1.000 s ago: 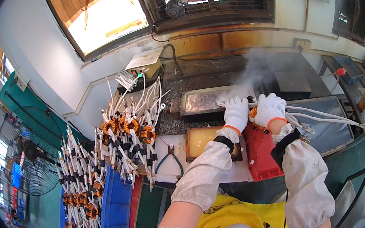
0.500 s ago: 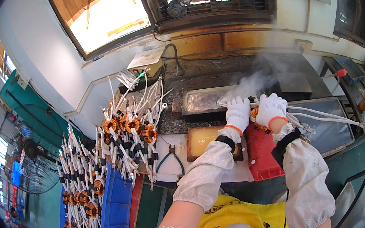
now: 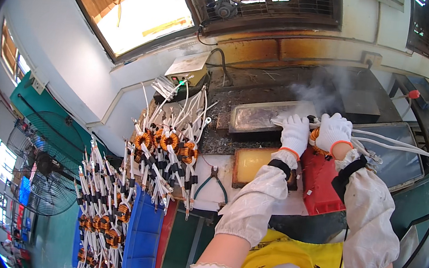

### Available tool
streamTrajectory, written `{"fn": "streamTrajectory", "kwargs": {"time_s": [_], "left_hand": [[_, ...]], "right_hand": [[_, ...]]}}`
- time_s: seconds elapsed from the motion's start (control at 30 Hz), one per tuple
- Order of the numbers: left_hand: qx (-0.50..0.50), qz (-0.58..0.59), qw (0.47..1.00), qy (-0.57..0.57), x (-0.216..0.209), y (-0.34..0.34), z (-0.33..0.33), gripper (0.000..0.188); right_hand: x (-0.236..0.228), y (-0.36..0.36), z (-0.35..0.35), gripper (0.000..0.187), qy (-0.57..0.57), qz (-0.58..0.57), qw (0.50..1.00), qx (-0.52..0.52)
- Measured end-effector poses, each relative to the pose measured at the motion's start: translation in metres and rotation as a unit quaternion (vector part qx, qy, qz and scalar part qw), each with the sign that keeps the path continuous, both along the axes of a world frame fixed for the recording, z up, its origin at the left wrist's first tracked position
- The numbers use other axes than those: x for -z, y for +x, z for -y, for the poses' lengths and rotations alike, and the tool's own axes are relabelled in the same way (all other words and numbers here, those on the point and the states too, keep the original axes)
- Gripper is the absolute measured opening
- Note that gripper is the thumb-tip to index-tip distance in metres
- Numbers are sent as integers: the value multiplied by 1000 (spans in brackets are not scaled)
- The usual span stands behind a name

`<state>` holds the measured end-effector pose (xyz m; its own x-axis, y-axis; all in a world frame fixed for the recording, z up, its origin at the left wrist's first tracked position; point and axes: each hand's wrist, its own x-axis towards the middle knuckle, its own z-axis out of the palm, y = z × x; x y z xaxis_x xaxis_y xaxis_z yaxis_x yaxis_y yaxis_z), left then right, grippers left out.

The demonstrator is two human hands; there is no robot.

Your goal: The recorder is soldering or tinning the leads of copper coil assemblies by dipping them into a molten metal bath and then organizing them in a rack.

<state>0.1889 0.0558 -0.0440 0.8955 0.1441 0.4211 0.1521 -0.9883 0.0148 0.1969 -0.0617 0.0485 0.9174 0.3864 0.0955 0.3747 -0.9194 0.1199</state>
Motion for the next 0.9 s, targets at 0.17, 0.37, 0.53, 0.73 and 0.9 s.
{"fn": "streamTrajectory", "kwargs": {"time_s": [0.17,0.37,0.53,0.73,0.9], "left_hand": [[4,-59,997,-47,-1,4,0,39],[12,-34,999,-26,3,4,-2,36],[2,27,1000,7,5,5,1,20],[17,-10,1000,10,2,2,8,32],[-2,48,998,38,3,2,15,28]], "right_hand": [[-1,-1,0,58,-1,-3,1000,0],[1,-1,0,56,9,3,1000,2],[3,-4,4,52,19,28,999,8],[4,-13,14,48,51,27,998,2],[7,-22,25,45,90,33,995,4]]}}
